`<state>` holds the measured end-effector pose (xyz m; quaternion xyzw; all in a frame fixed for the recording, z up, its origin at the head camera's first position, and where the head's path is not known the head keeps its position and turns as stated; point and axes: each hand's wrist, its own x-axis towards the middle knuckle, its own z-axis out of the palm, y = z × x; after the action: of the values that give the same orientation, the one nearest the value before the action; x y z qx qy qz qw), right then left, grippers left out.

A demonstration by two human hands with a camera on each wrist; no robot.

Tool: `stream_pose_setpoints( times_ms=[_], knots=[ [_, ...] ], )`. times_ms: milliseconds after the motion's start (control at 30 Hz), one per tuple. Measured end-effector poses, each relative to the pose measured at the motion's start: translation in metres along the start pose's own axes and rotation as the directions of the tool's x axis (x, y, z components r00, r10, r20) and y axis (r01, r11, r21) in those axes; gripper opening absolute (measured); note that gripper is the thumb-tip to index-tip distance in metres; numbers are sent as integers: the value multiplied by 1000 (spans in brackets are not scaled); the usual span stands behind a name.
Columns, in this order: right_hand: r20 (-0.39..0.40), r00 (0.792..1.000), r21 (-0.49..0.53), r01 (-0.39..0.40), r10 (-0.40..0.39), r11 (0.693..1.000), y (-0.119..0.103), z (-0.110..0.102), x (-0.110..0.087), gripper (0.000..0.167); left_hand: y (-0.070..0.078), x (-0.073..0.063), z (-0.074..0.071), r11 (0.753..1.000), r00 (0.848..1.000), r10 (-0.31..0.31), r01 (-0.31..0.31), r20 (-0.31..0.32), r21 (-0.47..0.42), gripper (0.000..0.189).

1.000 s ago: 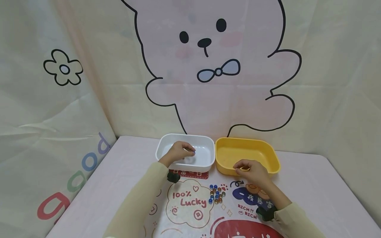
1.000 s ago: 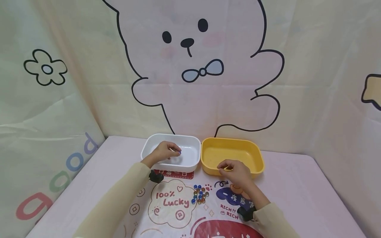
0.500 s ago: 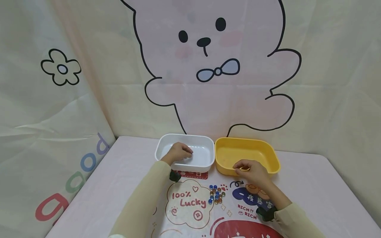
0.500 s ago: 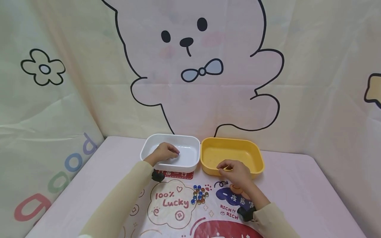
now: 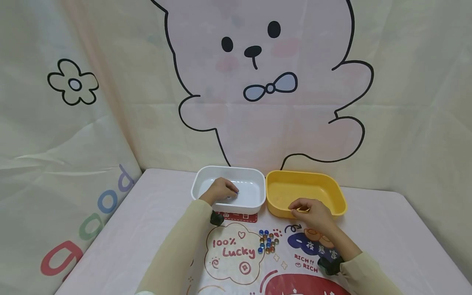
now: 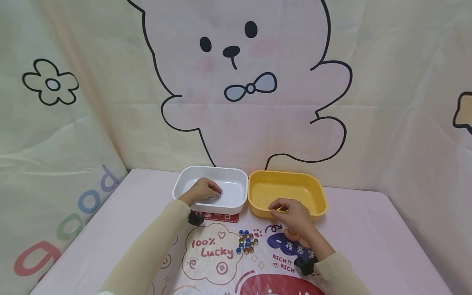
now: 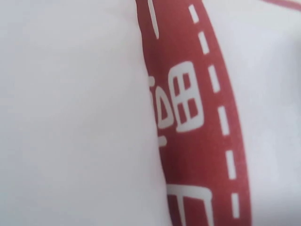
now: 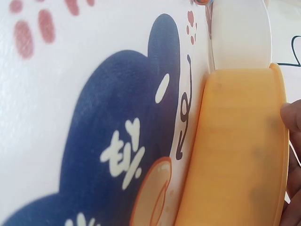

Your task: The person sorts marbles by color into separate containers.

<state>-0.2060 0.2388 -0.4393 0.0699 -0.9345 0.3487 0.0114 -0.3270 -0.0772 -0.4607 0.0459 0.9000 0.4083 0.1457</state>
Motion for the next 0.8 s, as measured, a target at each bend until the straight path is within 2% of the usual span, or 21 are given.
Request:
stream_pose_setpoints(
  times_ms=[167,433,633,800],
  knots=[
    [-2,1000,3,-12,12,1000,0,1,0,13,1,-1,-1,1000,1000,-3,3,10,-14,10],
    [8,1000,11,-18,18,1000,-1,1,-1,14,14,-8,-13,989,989,145,-145,-6,13,25],
    [2,1000,12,-6,6,1000,-1,1,0,11,25,-20,-25,985,985,171,-171,29,-1,28],
    [-3,1000,-8,11,-11,1000,1,1,0,10,28,-28,-27,980,980,199,-200,27,4,27]
  ],
)
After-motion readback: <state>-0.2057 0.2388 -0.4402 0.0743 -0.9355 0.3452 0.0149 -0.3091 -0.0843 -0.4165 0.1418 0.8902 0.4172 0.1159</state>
